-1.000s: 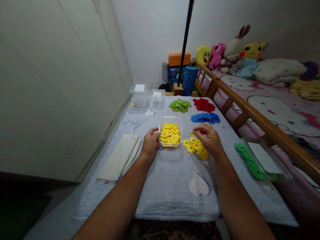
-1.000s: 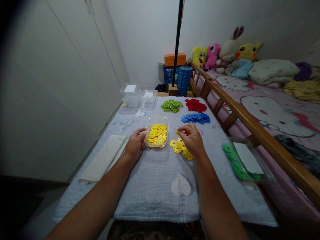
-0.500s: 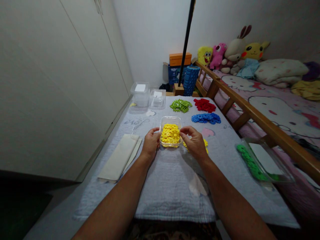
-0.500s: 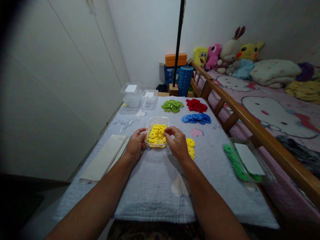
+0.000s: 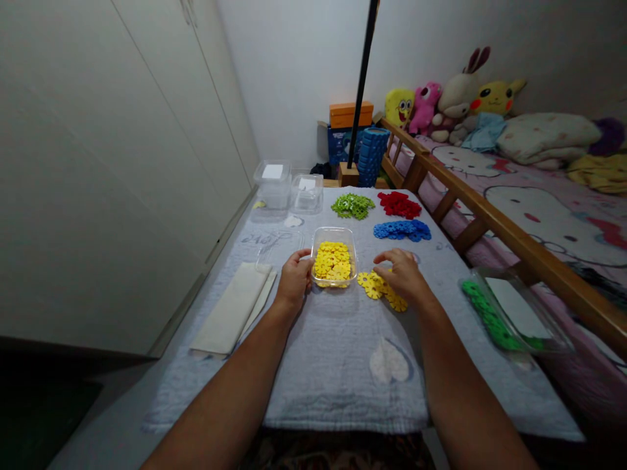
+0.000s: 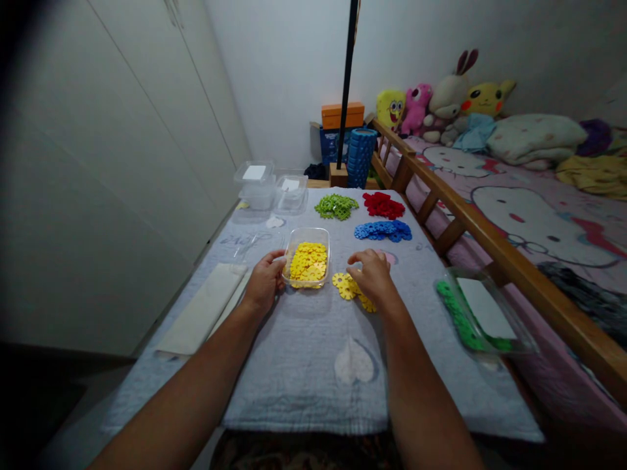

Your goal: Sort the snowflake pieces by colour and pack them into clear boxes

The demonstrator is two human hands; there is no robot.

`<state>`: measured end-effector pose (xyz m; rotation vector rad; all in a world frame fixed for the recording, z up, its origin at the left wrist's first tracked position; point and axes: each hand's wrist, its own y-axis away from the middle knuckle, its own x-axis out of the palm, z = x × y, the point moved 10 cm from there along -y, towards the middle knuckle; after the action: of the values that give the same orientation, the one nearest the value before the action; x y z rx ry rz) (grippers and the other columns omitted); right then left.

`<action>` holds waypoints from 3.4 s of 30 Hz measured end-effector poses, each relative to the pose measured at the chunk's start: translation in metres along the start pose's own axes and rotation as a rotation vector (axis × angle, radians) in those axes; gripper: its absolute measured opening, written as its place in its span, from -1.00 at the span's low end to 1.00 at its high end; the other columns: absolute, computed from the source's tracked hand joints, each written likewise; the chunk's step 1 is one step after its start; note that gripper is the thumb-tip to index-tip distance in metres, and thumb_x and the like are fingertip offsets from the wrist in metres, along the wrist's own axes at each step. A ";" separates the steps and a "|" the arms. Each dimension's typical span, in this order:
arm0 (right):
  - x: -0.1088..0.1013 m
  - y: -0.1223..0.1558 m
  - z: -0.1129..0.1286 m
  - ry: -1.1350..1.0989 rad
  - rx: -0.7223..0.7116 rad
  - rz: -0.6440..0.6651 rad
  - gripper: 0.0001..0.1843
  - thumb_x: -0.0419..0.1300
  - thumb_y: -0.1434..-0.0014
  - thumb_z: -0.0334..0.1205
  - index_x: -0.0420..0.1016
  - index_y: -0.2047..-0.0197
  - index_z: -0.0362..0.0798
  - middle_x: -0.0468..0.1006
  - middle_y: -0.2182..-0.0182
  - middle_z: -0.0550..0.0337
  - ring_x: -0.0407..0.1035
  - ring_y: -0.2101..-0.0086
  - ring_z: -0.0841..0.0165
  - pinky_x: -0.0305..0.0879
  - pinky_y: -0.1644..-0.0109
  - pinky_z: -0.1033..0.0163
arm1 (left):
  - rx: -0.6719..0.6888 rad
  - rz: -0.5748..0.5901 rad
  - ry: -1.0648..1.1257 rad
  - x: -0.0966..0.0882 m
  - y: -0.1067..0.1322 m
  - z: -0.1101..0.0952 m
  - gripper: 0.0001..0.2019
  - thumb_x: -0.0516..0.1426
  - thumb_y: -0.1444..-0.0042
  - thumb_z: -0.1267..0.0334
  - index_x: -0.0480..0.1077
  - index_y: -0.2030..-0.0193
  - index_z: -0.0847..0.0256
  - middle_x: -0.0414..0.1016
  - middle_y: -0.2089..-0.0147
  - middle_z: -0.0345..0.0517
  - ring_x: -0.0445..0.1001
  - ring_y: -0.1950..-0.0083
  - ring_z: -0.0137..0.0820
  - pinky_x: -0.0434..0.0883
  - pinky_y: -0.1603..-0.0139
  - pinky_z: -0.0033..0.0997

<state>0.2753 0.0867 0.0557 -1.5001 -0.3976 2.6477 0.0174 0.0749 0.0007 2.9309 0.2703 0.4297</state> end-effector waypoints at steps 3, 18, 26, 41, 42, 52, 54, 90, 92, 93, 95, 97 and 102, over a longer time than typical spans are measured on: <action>0.013 0.005 -0.001 0.129 -0.043 0.169 -0.87 0.33 -0.04 -0.18 0.62 0.29 0.06 0.53 0.18 0.07 0.29 0.03 0.08 0.12 -0.08 0.01 | 0.002 0.003 0.000 0.000 0.000 0.000 -0.59 0.24 0.07 0.17 0.35 0.06 0.23 0.19 0.65 -0.47 0.04 0.72 -0.61 -0.01 0.71 -0.60; 0.023 0.011 0.006 -0.174 -0.099 0.395 -0.95 0.29 -0.01 -0.27 0.49 0.40 -0.02 0.48 0.35 0.19 0.34 0.28 0.30 0.22 0.18 0.21 | 0.006 0.004 -0.011 0.000 0.000 0.000 -0.61 0.23 0.04 0.15 0.35 0.07 0.23 0.19 0.64 -0.46 0.03 0.72 -0.60 0.00 0.71 -0.59; -0.006 0.003 0.013 -0.672 0.030 0.141 -0.77 0.33 -0.01 -0.07 0.43 0.45 -0.03 0.39 0.54 0.31 0.23 0.49 0.41 0.13 0.42 0.29 | -0.002 0.011 0.002 0.000 0.000 0.000 -0.61 0.23 0.05 0.17 0.35 0.06 0.23 0.17 0.65 -0.47 0.03 0.72 -0.60 -0.02 0.71 -0.59; -0.003 0.005 0.054 -0.584 -0.055 -0.189 -0.85 0.22 -0.11 -0.14 0.52 0.39 -0.02 0.55 0.44 0.22 0.37 0.39 0.34 0.32 0.24 0.23 | -0.003 0.005 0.011 0.001 0.002 -0.001 -0.63 0.22 0.04 0.18 0.35 0.07 0.22 0.16 0.65 -0.47 0.01 0.72 -0.60 -0.03 0.69 -0.59; -0.003 0.005 0.052 -0.583 -0.047 -0.191 -0.85 0.22 -0.12 -0.14 0.54 0.38 -0.02 0.56 0.43 0.21 0.38 0.39 0.34 0.32 0.24 0.23 | -0.001 0.008 0.011 0.001 0.002 -0.001 -0.64 0.21 0.04 0.18 0.35 0.07 0.22 0.15 0.66 -0.48 0.01 0.72 -0.60 -0.03 0.70 -0.59; -0.023 0.002 0.010 -0.574 0.091 -0.292 -0.81 0.21 -0.10 -0.10 0.55 0.34 -0.04 0.59 0.42 0.18 0.41 0.39 0.31 0.31 0.25 0.21 | 0.013 -0.007 -0.010 0.000 0.001 -0.003 -0.61 0.23 0.07 0.17 0.37 0.08 0.23 0.20 0.64 -0.45 0.05 0.71 -0.60 0.00 0.69 -0.59; -0.019 -0.002 0.002 -0.494 0.069 -0.218 -0.82 0.19 -0.10 -0.12 0.55 0.35 -0.03 0.57 0.42 0.19 0.39 0.40 0.32 0.29 0.25 0.20 | 0.015 -0.007 -0.008 0.000 0.002 -0.004 -0.62 0.24 0.07 0.17 0.36 0.09 0.23 0.20 0.64 -0.45 0.06 0.71 -0.60 0.00 0.69 -0.59; -0.003 -0.001 0.035 -0.659 0.041 -0.180 -0.79 0.27 -0.06 -0.06 0.45 0.43 -0.03 0.48 0.49 0.24 0.33 0.43 0.37 0.26 0.31 0.26 | -0.004 0.014 0.019 0.001 0.000 0.002 -0.62 0.22 0.04 0.19 0.34 0.06 0.23 0.18 0.65 -0.47 0.02 0.72 -0.61 -0.04 0.69 -0.59; 0.000 -0.002 0.039 -0.653 0.044 -0.175 -0.79 0.26 -0.05 -0.06 0.46 0.43 -0.03 0.49 0.49 0.23 0.33 0.43 0.37 0.27 0.32 0.26 | -0.003 0.013 0.019 0.001 0.000 0.001 -0.62 0.21 0.04 0.19 0.34 0.06 0.23 0.18 0.65 -0.47 0.02 0.71 -0.60 -0.03 0.69 -0.59; 0.001 -0.003 0.041 -0.657 0.046 -0.175 -0.79 0.26 -0.04 -0.06 0.46 0.44 -0.03 0.50 0.49 0.23 0.33 0.43 0.37 0.27 0.32 0.26 | -0.004 0.012 0.018 0.001 0.001 0.001 -0.62 0.21 0.04 0.19 0.34 0.06 0.23 0.18 0.65 -0.47 0.03 0.71 -0.60 -0.02 0.69 -0.59; 0.004 -0.004 0.043 -0.673 0.049 -0.174 -0.81 0.25 -0.03 -0.07 0.48 0.42 -0.03 0.53 0.48 0.22 0.36 0.43 0.35 0.30 0.31 0.26 | -0.009 0.007 0.018 0.001 0.001 0.001 -0.62 0.21 0.04 0.19 0.34 0.06 0.23 0.19 0.65 -0.46 0.04 0.71 -0.59 -0.01 0.69 -0.59; 0.006 -0.004 0.043 -0.688 0.052 -0.168 -0.82 0.25 -0.02 -0.09 0.51 0.39 -0.03 0.57 0.46 0.20 0.39 0.41 0.34 0.33 0.28 0.24 | -0.010 0.003 0.019 0.001 0.001 0.001 -0.62 0.21 0.04 0.19 0.35 0.05 0.23 0.21 0.63 -0.44 0.06 0.71 -0.59 -0.01 0.69 -0.59; 0.004 -0.004 0.032 -0.725 0.082 -0.177 -0.80 0.23 -0.05 -0.09 0.52 0.33 -0.04 0.61 0.39 0.15 0.48 0.34 0.28 0.38 0.19 0.19 | -0.010 -0.001 0.002 0.000 0.001 0.000 -0.62 0.20 0.04 0.21 0.35 0.05 0.23 0.18 0.65 -0.46 0.04 0.72 -0.60 -0.01 0.69 -0.59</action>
<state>0.2456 0.0853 0.0690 -0.4084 -0.4208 2.9188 0.0179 0.0740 0.0005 2.9206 0.2696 0.4328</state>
